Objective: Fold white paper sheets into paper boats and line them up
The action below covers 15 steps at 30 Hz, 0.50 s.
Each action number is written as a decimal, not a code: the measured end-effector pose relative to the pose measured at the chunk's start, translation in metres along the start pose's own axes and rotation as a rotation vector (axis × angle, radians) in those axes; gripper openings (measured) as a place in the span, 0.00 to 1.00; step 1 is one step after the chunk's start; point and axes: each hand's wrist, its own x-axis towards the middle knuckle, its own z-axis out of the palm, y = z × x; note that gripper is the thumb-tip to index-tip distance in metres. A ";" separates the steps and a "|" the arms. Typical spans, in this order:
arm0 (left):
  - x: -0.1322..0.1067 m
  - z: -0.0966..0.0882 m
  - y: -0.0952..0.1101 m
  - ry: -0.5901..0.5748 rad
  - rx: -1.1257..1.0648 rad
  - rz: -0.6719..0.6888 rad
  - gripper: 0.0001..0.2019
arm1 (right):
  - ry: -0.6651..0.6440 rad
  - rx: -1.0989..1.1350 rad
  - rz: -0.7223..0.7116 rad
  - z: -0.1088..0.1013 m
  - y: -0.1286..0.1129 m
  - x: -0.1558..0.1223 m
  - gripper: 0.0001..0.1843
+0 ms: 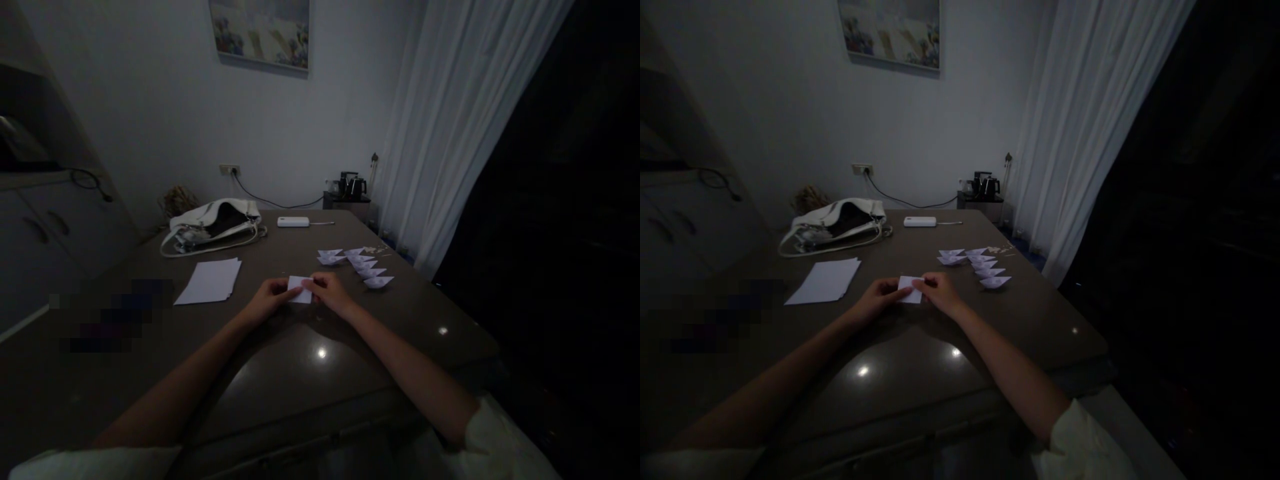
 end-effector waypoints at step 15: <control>0.004 0.000 -0.005 0.096 0.003 0.049 0.19 | -0.030 0.068 0.044 0.002 0.004 0.002 0.21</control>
